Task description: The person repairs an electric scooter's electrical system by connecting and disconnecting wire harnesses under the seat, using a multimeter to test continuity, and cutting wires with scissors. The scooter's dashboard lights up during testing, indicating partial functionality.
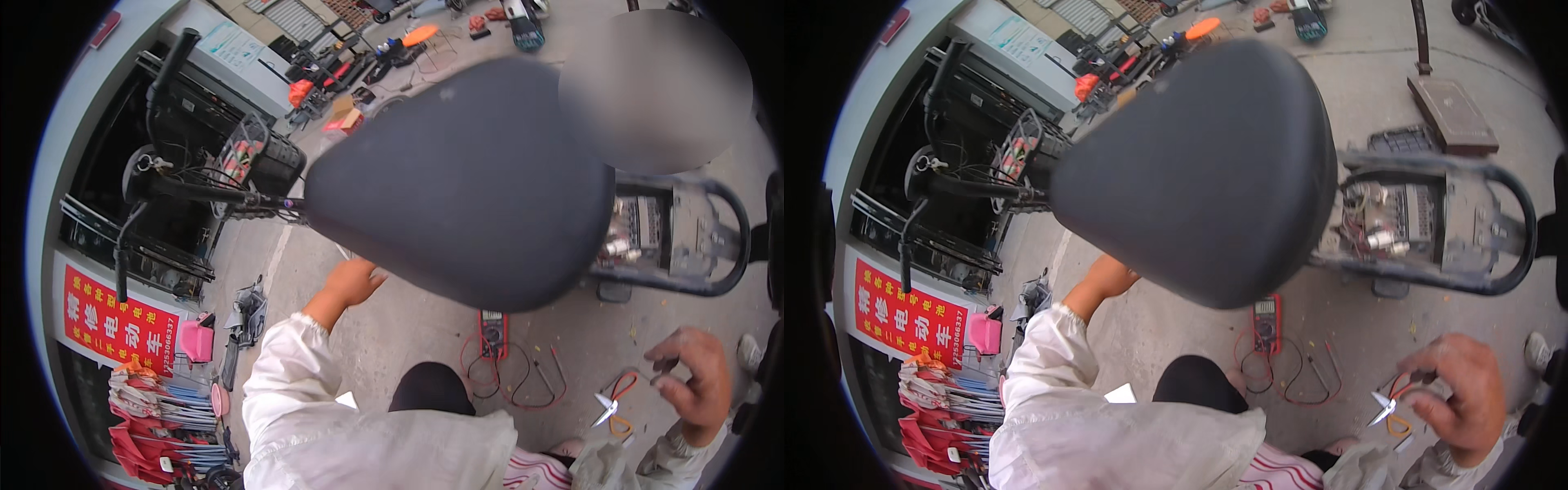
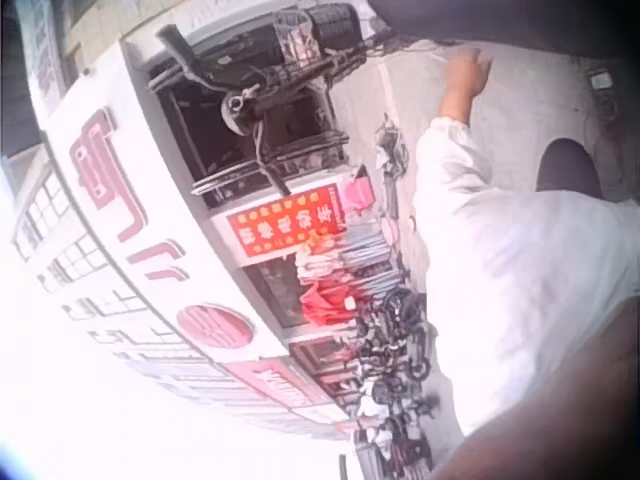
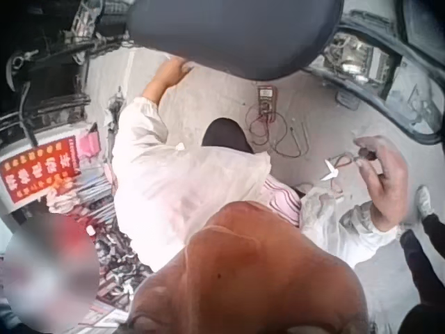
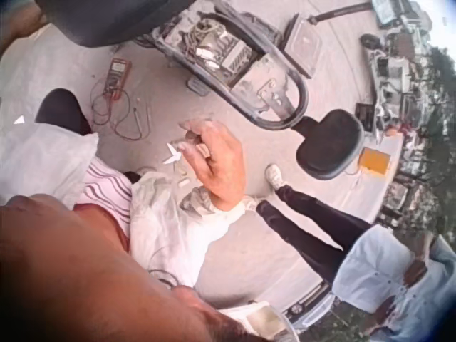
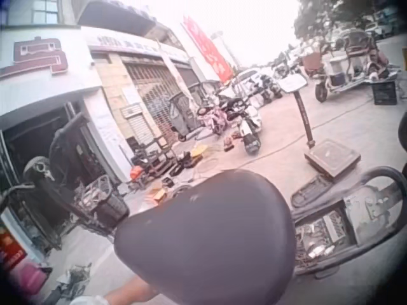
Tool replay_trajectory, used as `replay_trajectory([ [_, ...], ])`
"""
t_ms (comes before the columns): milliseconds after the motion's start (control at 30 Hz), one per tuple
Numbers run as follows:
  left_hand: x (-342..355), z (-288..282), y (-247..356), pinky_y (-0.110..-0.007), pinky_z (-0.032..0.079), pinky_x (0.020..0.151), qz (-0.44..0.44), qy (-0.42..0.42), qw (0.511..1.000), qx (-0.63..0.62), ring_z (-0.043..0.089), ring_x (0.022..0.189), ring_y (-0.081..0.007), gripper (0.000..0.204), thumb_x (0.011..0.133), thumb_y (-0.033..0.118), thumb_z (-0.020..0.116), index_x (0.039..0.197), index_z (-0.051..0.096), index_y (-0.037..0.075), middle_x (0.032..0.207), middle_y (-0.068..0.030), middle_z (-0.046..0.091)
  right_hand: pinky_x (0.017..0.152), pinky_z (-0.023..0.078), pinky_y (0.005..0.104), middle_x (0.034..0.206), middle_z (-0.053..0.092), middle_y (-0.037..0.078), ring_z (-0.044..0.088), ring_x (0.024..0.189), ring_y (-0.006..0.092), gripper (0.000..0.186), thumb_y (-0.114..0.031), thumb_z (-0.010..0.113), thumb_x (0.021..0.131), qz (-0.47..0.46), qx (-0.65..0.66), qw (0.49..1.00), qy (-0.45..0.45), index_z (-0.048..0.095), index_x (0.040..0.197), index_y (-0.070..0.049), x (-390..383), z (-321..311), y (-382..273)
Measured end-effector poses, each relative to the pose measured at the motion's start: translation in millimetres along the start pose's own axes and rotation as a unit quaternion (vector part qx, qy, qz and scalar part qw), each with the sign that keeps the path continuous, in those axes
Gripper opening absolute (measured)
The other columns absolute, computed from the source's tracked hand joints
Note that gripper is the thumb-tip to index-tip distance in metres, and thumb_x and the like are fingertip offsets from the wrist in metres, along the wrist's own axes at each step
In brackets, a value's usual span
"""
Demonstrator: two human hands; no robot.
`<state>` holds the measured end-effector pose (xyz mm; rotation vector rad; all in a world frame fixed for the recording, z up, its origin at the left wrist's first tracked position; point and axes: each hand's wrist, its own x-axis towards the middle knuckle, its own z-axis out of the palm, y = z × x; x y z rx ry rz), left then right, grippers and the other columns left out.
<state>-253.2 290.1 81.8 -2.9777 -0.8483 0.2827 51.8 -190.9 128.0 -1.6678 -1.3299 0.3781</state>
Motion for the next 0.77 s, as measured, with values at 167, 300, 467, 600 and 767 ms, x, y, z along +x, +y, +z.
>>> replay_trajectory([
  [167, -132, -129, -66, -0.044, 0.044, 0.090, -0.109, 0.214, 0.954, 0.180, 0.060, 0.097, -0.0342, 0.033, 0.081, 0.021, 0.068, 0.111, 0.063, 0.007, 0.101, -0.0147, 0.065, 0.053, 0.043, 0.0295, 0.060, 0.060, 0.008, 0.059, 0.053, 0.0194, 0.030, -0.029, 0.068, 0.074, -0.009, 0.072, 0.997, 0.027, 0.066, 0.080, 0.001, 58, -29, -65],
  [300, -212, -234, -152, -0.049, 0.029, 0.110, -0.283, 0.412, 0.816, 0.290, 0.038, 0.132, -0.0405, 0.083, 0.076, 0.030, 0.074, 0.142, 0.036, -0.002, 0.139, -0.0240, 0.045, 0.055, 0.044, 0.0283, 0.066, 0.061, 0.009, 0.058, 0.058, 0.0179, 0.020, -0.013, 0.067, 0.072, 0.053, 0.045, 0.997, 0.037, 0.066, 0.085, 0.002, 127, -46, -147],
  [467, -311, -377, -246, -0.049, 0.025, 0.114, -0.430, 0.212, 0.831, 0.282, 0.033, 0.138, -0.0384, 0.097, 0.072, 0.039, 0.077, 0.146, 0.030, -0.001, 0.147, -0.0217, 0.038, 0.058, 0.044, 0.0328, 0.079, 0.061, 0.012, 0.056, 0.064, 0.0247, 0.018, -0.004, 0.070, 0.076, 0.042, 0.051, 0.992, -0.111, 0.065, 0.093, -0.001, 283, -32, -238],
  [600, -297, -366, -337, -0.048, 0.029, 0.113, -0.350, 0.135, 0.926, 0.042, 0.038, 0.134, -0.0409, 0.097, 0.066, 0.034, 0.079, 0.145, 0.033, -0.001, 0.142, -0.0238, 0.044, 0.080, 0.048, 0.0423, 0.104, 0.057, 0.018, 0.057, 0.095, 0.0379, 0.039, -0.011, 0.074, 0.077, -0.108, -0.093, 0.987, -0.073, 0.057, 0.111, -0.004, 401, 1, -370],
  [767, -288, -376, -357, -0.045, 0.028, 0.115, -0.267, 0.176, 0.944, -0.082, 0.038, 0.135, -0.0420, 0.099, 0.061, 0.013, 0.076, 0.148, 0.031, 0.003, 0.142, -0.0244, 0.044, 0.104, 0.038, 0.0427, 0.129, 0.050, 0.016, 0.048, 0.121, 0.0324, 0.072, -0.023, 0.081, 0.070, -0.204, -0.333, 0.912, -0.126, 0.048, 0.133, -0.009, 578, 86, -418],
])
